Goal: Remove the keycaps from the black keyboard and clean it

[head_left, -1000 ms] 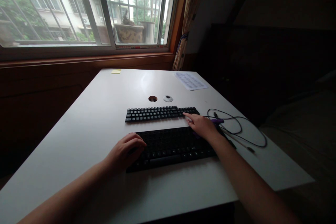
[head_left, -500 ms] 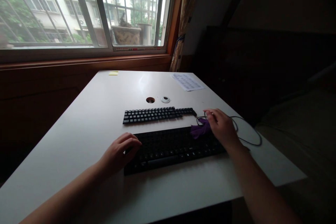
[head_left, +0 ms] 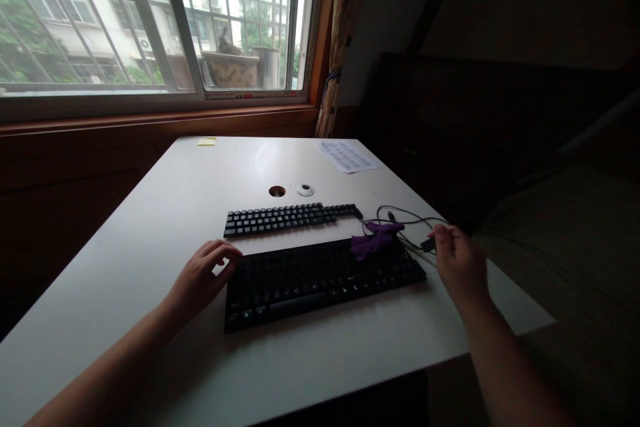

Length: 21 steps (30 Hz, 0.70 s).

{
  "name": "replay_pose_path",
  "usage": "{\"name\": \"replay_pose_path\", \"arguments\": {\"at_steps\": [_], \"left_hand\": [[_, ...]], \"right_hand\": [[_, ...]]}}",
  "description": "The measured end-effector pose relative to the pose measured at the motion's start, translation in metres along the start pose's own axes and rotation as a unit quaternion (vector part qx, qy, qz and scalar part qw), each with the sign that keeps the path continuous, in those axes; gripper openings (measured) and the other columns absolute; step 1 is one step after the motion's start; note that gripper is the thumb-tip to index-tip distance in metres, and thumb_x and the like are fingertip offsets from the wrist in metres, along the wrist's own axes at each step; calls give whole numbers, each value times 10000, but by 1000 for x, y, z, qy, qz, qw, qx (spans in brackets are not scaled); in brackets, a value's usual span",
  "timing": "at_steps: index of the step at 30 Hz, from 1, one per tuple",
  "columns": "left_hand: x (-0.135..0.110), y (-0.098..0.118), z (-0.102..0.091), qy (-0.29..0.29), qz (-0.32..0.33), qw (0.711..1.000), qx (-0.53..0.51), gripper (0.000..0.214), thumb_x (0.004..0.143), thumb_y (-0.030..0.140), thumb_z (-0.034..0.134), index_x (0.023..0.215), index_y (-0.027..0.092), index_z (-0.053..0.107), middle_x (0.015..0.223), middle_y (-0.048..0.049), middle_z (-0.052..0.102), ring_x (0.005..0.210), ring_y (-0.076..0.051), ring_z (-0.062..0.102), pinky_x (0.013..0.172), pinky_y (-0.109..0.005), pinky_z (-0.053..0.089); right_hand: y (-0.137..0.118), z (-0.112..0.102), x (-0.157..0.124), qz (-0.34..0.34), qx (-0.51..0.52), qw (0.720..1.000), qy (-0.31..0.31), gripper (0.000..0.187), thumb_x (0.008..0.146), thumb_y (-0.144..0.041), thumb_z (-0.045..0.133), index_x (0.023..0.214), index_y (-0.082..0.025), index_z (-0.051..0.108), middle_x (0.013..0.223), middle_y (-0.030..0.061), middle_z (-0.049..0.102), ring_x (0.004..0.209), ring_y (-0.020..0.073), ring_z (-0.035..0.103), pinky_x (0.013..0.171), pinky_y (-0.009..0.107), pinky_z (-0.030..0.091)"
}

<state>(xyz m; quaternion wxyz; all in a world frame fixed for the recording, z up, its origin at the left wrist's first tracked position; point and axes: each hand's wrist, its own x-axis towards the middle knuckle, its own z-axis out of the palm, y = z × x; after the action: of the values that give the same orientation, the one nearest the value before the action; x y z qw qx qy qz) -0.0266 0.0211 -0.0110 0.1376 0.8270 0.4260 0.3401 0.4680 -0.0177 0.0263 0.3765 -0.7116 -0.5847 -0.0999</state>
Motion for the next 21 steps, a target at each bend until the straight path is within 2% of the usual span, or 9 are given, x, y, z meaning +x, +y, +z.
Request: {"name": "replay_pose_path", "arguments": {"at_steps": [2, 7, 16, 18, 21], "left_hand": [[0, -3, 0, -4, -14, 1000, -3, 123, 923, 233, 533, 959, 203, 647, 986, -58, 640, 826, -176, 632, 678, -288, 574], [0, -4, -1, -20, -48, 998, -24, 145, 925, 267, 531, 970, 195, 648, 1034, -64, 612, 790, -156, 641, 608, -250, 568], [0, -7, 0, -25, -43, 999, -18, 131, 920, 249, 538, 976, 196, 644, 1050, -63, 606, 770, -143, 625, 641, -261, 573], [0, -9, 1, -22, -35, 999, -11, 124, 912, 238, 544, 965, 198, 649, 1041, -63, 615, 797, -155, 627, 662, -271, 573], [1, -11, 2, -19, -33, 999, -9, 121, 906, 236, 552, 948, 200, 660, 1018, -62, 626, 832, -170, 633, 679, -278, 571]], "right_hand": [[1, 2, -1, -15, -11, 1000, -14, 389, 987, -510, 369, 860, -211, 583, 793, 103, 673, 779, 260, 632, 733, 370, 445], [4, 6, -2, -30, -29, 999, -28, 370, 974, -515, 418, 887, -207, 603, 727, 58, 670, 682, 222, 641, 686, 323, 442], [10, 9, -3, -89, -73, 990, -81, 411, 964, -536, 381, 884, -212, 621, 775, 70, 707, 688, 228, 665, 641, 304, 427], [11, 7, -4, -76, -73, 991, -84, 432, 959, -557, 373, 873, -210, 616, 732, 65, 695, 647, 226, 655, 614, 308, 424], [18, 6, -5, 7, -17, 995, -97, 447, 946, -593, 397, 879, -209, 614, 603, 26, 644, 530, 195, 622, 551, 290, 436]]}}
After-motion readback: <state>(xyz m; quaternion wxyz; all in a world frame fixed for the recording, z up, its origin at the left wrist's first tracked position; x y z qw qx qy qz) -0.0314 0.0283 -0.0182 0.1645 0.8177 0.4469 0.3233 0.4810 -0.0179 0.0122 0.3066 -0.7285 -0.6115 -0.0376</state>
